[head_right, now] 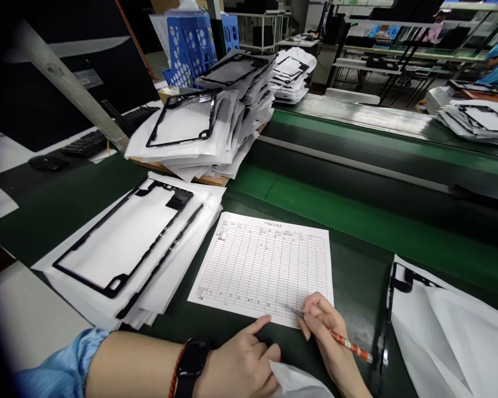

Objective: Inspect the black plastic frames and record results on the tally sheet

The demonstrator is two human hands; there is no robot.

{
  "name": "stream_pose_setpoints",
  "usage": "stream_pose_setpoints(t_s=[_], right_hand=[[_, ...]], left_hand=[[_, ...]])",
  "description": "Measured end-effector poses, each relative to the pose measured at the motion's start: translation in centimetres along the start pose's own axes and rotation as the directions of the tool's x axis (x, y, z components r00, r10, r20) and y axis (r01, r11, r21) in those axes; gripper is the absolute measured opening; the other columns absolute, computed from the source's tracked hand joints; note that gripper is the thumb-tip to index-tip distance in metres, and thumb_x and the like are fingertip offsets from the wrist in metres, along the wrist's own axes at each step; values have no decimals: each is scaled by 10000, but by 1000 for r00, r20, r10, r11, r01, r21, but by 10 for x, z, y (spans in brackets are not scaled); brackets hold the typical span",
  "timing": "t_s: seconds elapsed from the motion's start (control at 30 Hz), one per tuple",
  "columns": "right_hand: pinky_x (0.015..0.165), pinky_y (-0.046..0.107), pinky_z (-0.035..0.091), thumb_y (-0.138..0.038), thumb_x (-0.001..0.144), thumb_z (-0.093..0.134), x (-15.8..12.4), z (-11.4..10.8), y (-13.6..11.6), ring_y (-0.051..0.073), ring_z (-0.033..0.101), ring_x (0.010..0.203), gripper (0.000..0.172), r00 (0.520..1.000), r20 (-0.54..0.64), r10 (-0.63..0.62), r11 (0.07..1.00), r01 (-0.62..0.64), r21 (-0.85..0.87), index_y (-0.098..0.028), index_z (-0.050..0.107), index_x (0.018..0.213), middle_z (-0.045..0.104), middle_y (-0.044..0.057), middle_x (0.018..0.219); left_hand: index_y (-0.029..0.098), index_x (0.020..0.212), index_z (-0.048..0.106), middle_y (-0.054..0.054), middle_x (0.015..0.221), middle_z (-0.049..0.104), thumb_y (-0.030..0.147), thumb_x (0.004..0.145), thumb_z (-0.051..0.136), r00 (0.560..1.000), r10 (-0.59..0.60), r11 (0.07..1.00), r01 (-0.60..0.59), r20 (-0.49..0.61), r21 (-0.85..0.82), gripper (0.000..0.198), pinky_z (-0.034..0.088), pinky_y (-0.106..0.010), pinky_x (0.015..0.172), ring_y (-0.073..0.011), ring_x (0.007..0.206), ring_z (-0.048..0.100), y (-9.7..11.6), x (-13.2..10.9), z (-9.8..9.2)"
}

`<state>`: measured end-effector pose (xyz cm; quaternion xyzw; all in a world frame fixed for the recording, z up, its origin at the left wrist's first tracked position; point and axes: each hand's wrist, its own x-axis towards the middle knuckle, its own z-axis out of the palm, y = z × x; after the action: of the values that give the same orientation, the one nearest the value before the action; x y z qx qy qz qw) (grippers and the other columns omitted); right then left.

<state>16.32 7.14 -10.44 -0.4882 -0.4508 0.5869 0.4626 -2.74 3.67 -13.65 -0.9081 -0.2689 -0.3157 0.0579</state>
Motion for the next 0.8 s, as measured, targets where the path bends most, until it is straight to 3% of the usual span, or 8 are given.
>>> stream_pose_setpoints(t_s=[0.1,0.2,0.27,0.37,0.47,0.53,0.67,0.8], right_hand=[[480,258,449,-581,935,720,0,-11,0,149,516,478,378,982,-83,-172,964,151,-218,-230,662,810,548,-1,574],[727,328,618,-480,981,690,5,-22,-2,234,725,756,228,913,23,-408,749,349,-563,-257,736,963,735,72,828],[869,393,637,-463,962,702,13,-26,1,281,753,936,222,866,132,-482,612,441,-657,-262,748,1044,771,105,1002],[999,505,608,-516,947,680,26,-27,10,341,722,1147,337,865,182,-468,552,446,-704,-256,728,1156,764,138,1170],[1051,582,566,-583,914,672,33,-22,9,389,690,1221,406,876,133,-463,579,413,-703,-243,725,1131,758,158,1205],[1020,566,580,-614,913,658,28,-17,-4,390,707,1179,426,876,87,-475,619,402,-674,-233,726,1091,764,167,1181],[719,409,628,-664,1004,519,-10,-2,-51,280,750,732,489,902,83,-424,751,401,-524,-229,728,927,759,95,769],[479,332,466,-695,950,617,-60,14,-83,193,521,370,523,923,318,-217,958,264,-111,-227,669,722,507,-6,396]], left_hand=[[219,684,498,60,566,540,259,1031,465,1000,3,1000,-3,-2,-17,351,654,-410,912,-77,344,391,-1,0,-2],[213,688,503,54,577,553,245,1058,395,1000,-7,999,5,-29,-41,387,652,-420,907,-78,342,396,-1,-2,-2],[204,709,518,47,592,579,238,1068,382,1000,8,999,-8,-6,-50,386,647,-436,920,-84,348,426,-2,-3,0],[184,758,554,26,636,644,249,1071,423,996,23,990,-11,82,-143,346,619,-471,991,-93,375,496,-5,-4,3],[166,814,582,30,602,638,254,1059,438,992,-30,964,62,122,-259,297,614,-423,985,-109,396,539,-12,-2,2],[169,849,574,40,583,616,246,1046,447,988,-89,947,122,124,-298,246,631,-318,824,-119,413,558,-14,0,-4],[180,888,564,73,559,570,240,1054,469,972,-210,888,234,102,-396,201,430,-171,450,-84,384,492,-3,3,-26],[151,839,615,55,541,571,357,1091,483,968,-249,834,230,29,-502,351,358,-151,402,-49,381,456,23,2,-53]])
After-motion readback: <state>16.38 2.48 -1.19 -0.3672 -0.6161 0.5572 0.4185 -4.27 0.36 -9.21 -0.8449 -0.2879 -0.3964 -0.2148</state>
